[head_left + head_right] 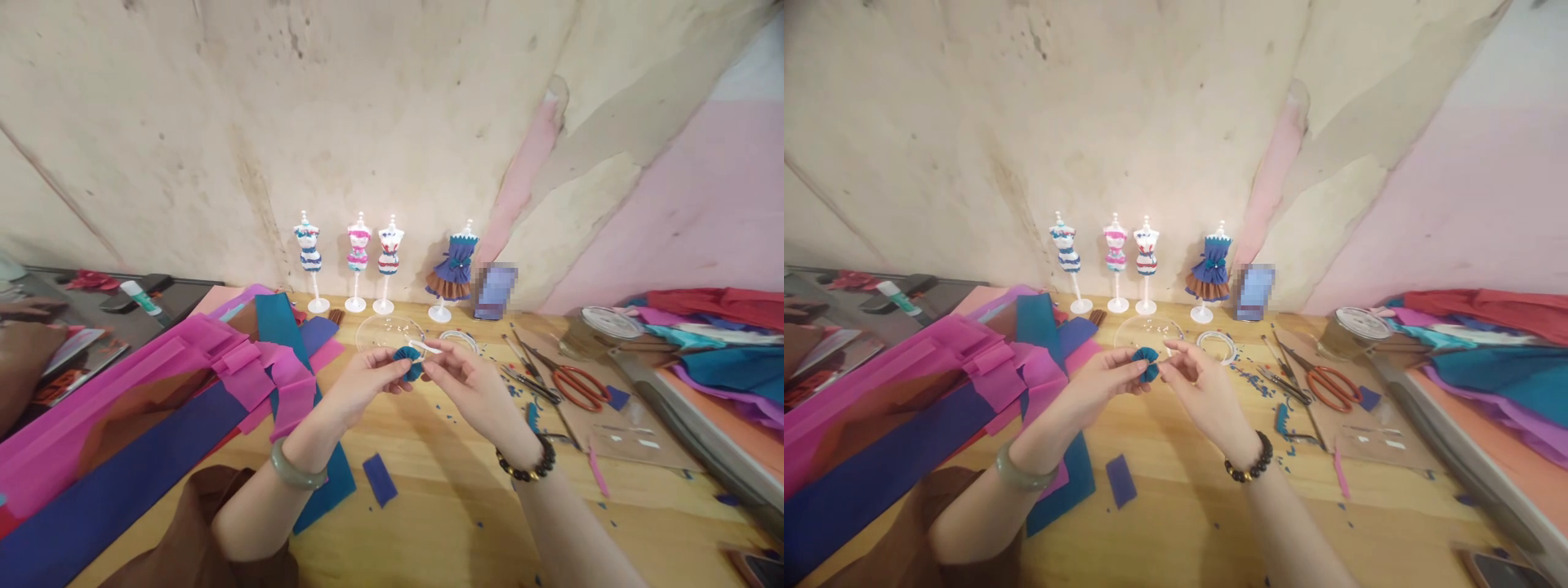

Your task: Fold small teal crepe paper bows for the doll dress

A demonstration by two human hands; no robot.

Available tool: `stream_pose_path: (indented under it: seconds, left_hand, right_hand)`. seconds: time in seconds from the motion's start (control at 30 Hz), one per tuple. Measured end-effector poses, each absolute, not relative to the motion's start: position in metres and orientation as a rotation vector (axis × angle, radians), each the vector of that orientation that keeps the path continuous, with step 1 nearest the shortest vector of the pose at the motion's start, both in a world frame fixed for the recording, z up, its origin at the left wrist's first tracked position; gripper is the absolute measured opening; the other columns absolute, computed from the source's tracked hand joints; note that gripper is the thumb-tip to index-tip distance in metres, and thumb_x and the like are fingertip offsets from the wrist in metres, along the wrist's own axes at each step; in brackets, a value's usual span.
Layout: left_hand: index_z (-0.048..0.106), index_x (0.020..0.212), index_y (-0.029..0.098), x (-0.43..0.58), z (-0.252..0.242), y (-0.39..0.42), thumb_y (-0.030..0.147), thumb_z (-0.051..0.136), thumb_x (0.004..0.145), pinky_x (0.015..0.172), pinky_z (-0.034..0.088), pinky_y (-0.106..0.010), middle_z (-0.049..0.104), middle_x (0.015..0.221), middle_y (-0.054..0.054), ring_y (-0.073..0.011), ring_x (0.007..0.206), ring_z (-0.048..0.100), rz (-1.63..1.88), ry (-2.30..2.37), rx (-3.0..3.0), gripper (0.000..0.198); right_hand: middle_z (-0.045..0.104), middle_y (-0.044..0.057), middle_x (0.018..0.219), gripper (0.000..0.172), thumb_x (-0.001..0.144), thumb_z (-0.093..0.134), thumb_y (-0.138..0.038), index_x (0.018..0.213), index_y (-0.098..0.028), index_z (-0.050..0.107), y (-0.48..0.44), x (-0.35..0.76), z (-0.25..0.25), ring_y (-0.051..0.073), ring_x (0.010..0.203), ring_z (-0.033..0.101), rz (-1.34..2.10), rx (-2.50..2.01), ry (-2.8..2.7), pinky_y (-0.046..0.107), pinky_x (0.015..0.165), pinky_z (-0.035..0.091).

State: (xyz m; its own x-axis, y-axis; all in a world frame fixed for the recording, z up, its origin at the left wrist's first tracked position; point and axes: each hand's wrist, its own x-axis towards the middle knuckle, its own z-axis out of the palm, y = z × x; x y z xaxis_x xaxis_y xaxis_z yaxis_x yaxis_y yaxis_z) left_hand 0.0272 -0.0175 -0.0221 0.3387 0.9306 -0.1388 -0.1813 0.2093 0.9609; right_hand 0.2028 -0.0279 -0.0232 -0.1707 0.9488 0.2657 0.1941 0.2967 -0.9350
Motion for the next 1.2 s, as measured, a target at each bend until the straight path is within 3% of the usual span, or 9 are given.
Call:
stream_pose_path:
  seconds: [0.57,1.2]
  left_hand:
    - [0.070,0.079,0.015,0.0262,-0.0208,-0.0183,0.046,0.078,0.063,0.066,0.044,-0.026,0.069,0.071,-0.003,-0.0131,0.065,0.063,0.925,0.926,1.124,0.035]
    - [0.071,0.084,0.016,0.0285,-0.0230,-0.0190,0.043,0.078,0.065,0.068,0.046,-0.026,0.071,0.079,-0.004,-0.0128,0.066,0.062,0.921,0.888,1.167,0.032]
  right_hand:
    - [0.067,0.001,0.077,0.046,0.079,0.064,-0.037,0.119,-0.019,0.052,-0.0278,0.2018,-0.0223,0.019,0.075,0.065,1.099,-1.075,-1.590,0.037,0.075,0.053]
    - [0.068,0.003,0.084,0.041,0.079,0.064,-0.041,0.113,-0.019,0.059,-0.0248,0.2079,-0.0243,0.018,0.080,0.066,1.045,-1.053,-1.550,0.036,0.077,0.054]
